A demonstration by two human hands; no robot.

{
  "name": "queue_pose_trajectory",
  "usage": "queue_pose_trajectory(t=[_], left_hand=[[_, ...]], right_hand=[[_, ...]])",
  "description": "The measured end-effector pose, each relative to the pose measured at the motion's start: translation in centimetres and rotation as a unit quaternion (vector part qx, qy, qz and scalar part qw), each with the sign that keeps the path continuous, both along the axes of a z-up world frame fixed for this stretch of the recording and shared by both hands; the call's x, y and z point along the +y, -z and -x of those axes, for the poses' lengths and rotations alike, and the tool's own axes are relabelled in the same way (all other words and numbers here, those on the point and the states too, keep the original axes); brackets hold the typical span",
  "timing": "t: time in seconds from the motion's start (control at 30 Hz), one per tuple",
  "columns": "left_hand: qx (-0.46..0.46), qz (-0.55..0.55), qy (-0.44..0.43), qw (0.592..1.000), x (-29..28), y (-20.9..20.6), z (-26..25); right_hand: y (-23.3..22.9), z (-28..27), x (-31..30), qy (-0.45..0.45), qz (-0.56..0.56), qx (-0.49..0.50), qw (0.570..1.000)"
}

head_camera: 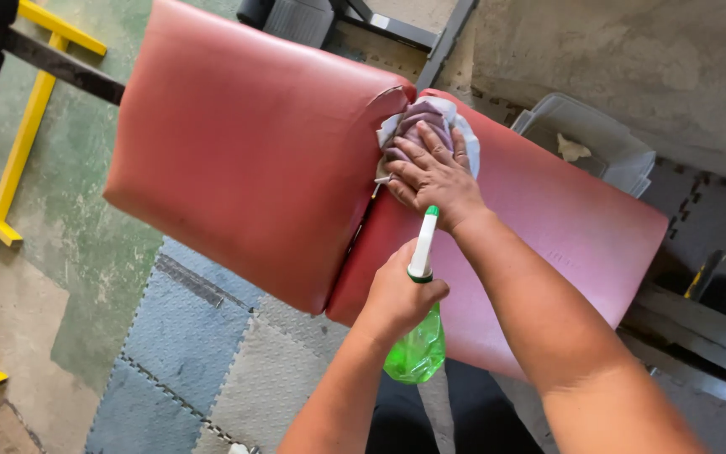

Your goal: The person is cleaning gym equipment, specifically a weight bench and a stationary bike, using a spray bottle and a rag.

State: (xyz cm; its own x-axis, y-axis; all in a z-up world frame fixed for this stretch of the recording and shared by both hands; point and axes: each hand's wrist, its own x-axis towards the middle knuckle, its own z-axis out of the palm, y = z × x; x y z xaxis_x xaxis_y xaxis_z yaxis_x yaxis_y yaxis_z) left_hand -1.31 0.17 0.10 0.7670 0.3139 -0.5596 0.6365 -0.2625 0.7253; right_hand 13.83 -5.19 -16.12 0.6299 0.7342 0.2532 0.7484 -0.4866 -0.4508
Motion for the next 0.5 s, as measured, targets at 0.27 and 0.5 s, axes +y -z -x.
queue_pose_trajectory(t=[0.27,0.5], left_hand=[[-0.003,-0.008,-0.024,1.000,0.6,1.7,3.2],[0.015,-0.027,-0.013,0.999,2.3,4.2,6.0]], right_hand=[[-2.8,0.3,0.8,0.033,0.077,0.098,0.992],[-1.3,1.6,1.0,0.079,0.015,0.123,0.989]])
